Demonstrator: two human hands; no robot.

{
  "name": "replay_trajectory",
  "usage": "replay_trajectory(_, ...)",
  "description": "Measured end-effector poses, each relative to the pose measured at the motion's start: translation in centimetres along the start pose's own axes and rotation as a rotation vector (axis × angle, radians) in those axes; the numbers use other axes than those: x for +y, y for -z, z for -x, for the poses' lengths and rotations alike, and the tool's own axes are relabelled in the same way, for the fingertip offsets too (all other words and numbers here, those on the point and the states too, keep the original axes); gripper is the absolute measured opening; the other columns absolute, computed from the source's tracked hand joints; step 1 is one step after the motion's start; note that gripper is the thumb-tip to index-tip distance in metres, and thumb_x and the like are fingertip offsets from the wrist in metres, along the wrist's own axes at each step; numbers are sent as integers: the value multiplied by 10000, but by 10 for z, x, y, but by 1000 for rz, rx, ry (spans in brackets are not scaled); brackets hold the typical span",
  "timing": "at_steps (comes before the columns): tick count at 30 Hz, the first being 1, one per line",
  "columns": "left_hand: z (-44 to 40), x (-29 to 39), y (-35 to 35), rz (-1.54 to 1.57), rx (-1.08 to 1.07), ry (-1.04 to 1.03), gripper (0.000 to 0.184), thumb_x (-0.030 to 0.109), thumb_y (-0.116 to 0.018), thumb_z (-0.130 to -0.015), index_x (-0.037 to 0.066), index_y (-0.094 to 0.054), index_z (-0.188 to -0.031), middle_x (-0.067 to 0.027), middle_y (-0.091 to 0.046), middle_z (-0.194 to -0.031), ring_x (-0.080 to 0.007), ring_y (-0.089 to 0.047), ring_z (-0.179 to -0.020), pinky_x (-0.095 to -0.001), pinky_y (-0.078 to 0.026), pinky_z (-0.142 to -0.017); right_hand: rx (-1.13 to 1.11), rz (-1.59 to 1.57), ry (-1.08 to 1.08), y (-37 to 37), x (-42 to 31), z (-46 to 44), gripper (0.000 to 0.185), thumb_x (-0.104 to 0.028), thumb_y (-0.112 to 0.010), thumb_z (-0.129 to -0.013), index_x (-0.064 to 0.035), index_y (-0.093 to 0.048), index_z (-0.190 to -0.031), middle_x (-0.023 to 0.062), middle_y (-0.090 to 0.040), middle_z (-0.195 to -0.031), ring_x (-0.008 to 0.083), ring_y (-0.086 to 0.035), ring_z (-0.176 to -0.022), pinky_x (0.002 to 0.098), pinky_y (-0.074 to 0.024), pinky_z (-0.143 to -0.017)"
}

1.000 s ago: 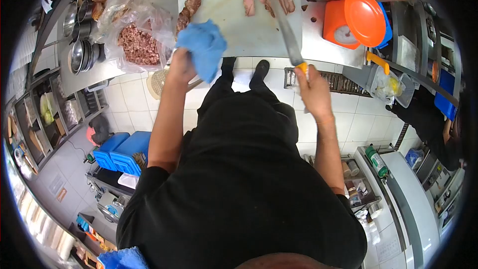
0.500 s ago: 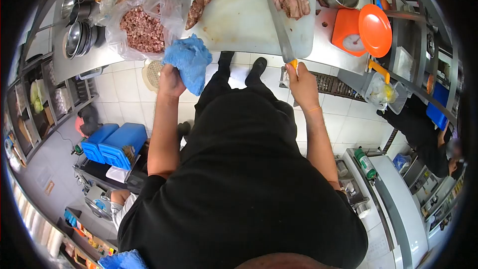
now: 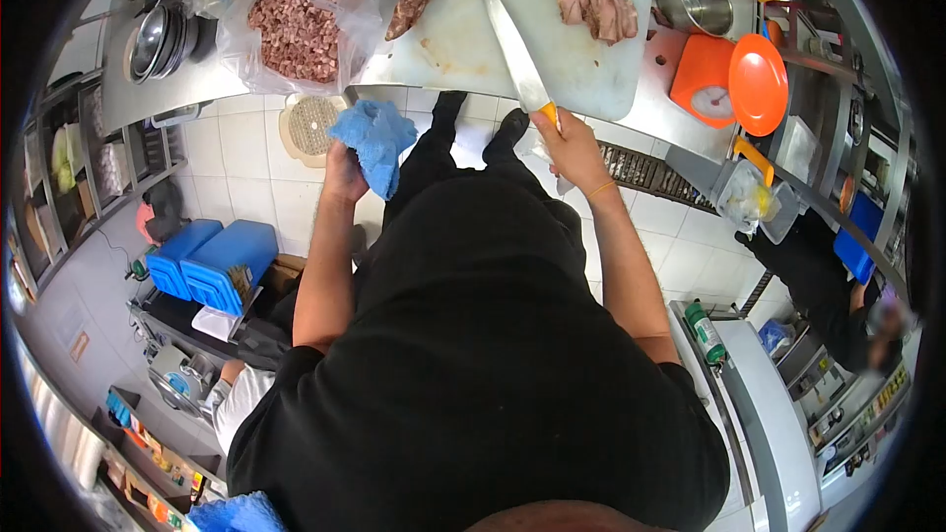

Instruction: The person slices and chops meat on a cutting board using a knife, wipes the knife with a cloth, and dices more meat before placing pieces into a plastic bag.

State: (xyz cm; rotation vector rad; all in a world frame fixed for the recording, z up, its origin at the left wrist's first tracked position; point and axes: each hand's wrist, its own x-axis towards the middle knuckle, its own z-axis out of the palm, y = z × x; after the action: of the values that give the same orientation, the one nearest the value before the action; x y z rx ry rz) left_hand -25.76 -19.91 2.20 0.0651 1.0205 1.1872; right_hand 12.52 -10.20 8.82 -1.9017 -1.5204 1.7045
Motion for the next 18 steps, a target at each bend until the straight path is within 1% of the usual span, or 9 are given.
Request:
replay_trajectory(2, 4, -9, -2, 33, 35, -24, 611, 449, -630, -987, 69, -552, -1458, -142, -635, -1414, -316, -628, -1298, -490, -501, -1133, -12, 7, 10, 2, -6, 3, 467, -475, -617, -1079, -10, -660, -1073, 43, -596, -688, 129, -564, -471, 306, -485, -440)
replay_trajectory(5, 6, -21, -5, 43, 48, -40, 615, 482, -594, -999, 67, -554, -1452, -150, -634, -1416, -333, -620, -1307, -504, -489, -1145, 79, -58, 10, 12, 10, -11, 469, -468, -626, -1076, -1, -665, -1064, 30, -576, -673, 120, -548, -461, 301, -463, -423)
replay_trajectory(8, 4, -35, -10, 135, 79, -62, 590, 482, -561, -1015, 58, -569, -1427, -157, -637, -1405, -345, -616, -1306, -514, -483, -1148, 121, -69, -21, 34, 13, -33, 484, -469, -625, -1077, 12, -673, -1054, 19, -557, -662, 108, -529, -452, 300, -436, -404)
replay_trajectory(9, 2, -38, -13, 133, 57, -67, 577, 471, -557, -1018, 57, -574, -1419, -158, -640, -1400, -347, -620, -1299, -516, -486, -1144, 128, -112, -2, 37, 10, -37, 491, -462, -627, -1078, 27, -677, -1053, 12, -543, -655, 98, -511, -446, 303, -415, -393)
replay_trajectory(12, -4, -42, -31, 120, 20, -80, 541, 439, -543, -1024, 51, -588, -1398, -159, -647, -1384, -348, -634, -1275, -518, -495, -1131, 35, -22, -15, 39, -2, -38, 512, -463, -624, -1077, 46, -678, -1078, 29, -554, -661, 115, -528, -453, 303, -425, -399)
replay_trajectory(13, -6, -42, -43, 109, 22, -84, 531, 431, -538, -1026, 49, -592, -1391, -159, -649, -1380, -347, -639, -1265, -516, -499, -1124, 30, 70, 5, 36, -11, -31, 526, -471, -618, -1076, 48, -680, -1128, 47, -556, -656, 137, -535, -447, 316, -446, -412)
replay_trajectory(16, -21, -49, -44, 77, 54, -102, 491, 386, -510, -1035, 39, -602, -1369, -157, -667, -1346, -330, -659, -1235, -488, -521, -1097, -56, 147, 40, 23, -1, -26, 534, -484, -614, -1073, 38, -681, -1167, 63, -569, -659, 163, -553, -441, 336, -475, -440)
replay_trajectory(18, -26, -54, -57, 36, 87, -137, 463, 364, -497, -1043, 36, -612, -1348, -156, -676, -1324, -321, -665, -1224, -471, -529, -1088, -114, 173, 32, 18, -3, -18, 519, -491, -616, -1071, 21, -679, -1136, 75, -591, -662, 178, -567, -437, 349, -492, -468)
